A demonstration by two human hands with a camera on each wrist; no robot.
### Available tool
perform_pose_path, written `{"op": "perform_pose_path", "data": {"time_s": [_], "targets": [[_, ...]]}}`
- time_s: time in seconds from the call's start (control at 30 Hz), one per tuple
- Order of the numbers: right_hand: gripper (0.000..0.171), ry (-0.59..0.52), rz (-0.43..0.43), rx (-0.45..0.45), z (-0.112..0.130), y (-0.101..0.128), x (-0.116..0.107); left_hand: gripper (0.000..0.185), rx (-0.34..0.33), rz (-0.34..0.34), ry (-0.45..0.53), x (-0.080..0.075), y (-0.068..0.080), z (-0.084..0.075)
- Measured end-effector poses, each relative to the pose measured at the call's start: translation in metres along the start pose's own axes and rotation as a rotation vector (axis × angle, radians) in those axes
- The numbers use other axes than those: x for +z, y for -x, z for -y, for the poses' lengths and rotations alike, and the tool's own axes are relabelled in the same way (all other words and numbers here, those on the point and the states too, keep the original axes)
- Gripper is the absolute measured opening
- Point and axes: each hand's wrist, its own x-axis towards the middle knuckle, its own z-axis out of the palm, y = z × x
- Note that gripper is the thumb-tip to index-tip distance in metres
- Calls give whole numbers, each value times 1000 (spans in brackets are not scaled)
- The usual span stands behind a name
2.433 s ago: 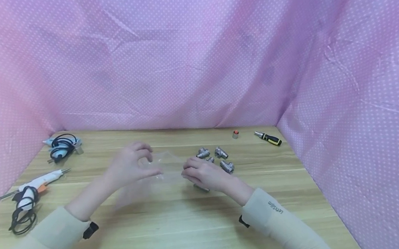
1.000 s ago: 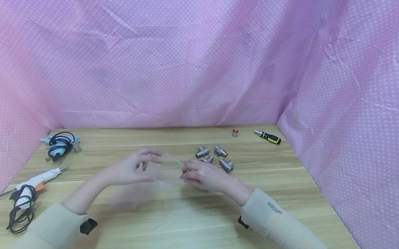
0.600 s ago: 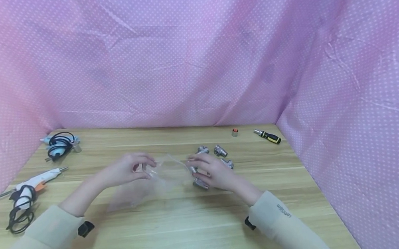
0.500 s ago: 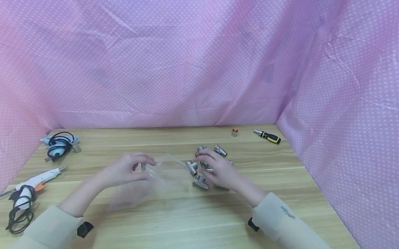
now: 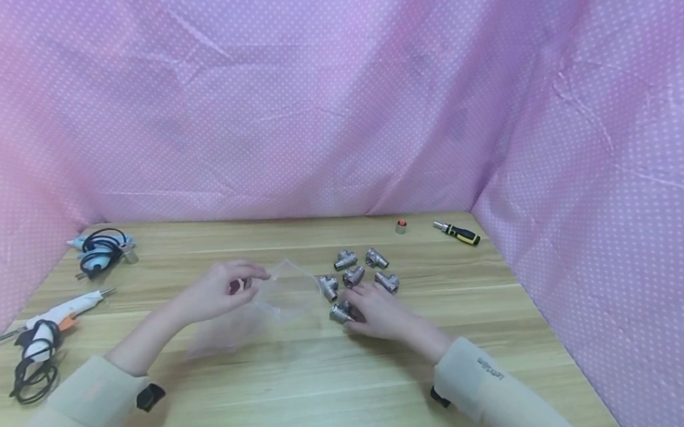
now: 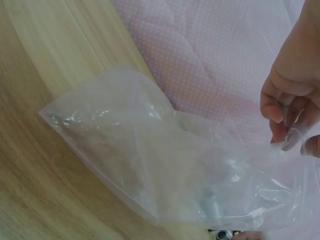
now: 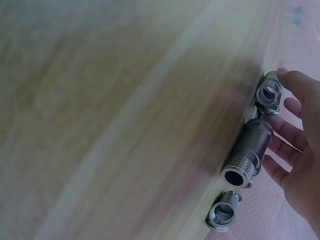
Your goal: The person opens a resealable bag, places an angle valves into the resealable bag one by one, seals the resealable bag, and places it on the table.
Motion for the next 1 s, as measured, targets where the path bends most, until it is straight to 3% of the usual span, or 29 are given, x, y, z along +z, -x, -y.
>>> {"op": "perform_pose_path", "data": {"time_s": [0.2, 0.4, 0.63, 0.83, 1.0], "targets": [[42, 18, 4, -9, 1, -4, 4, 43, -15, 46, 36, 0, 0, 1], [37, 11, -39, -28, 2, -5, 2, 53, 26, 38, 62, 2, -1, 2], [39, -33, -152, -20, 3, -8, -11, 54, 10, 41, 99, 3, -2, 3], [39, -105, -324, -117, 4, -16, -32, 60, -16, 54, 90, 4, -3, 2], [38, -206, -370, -154, 13, -26, -48, 60, -16, 55, 104, 5, -5, 0]]}}
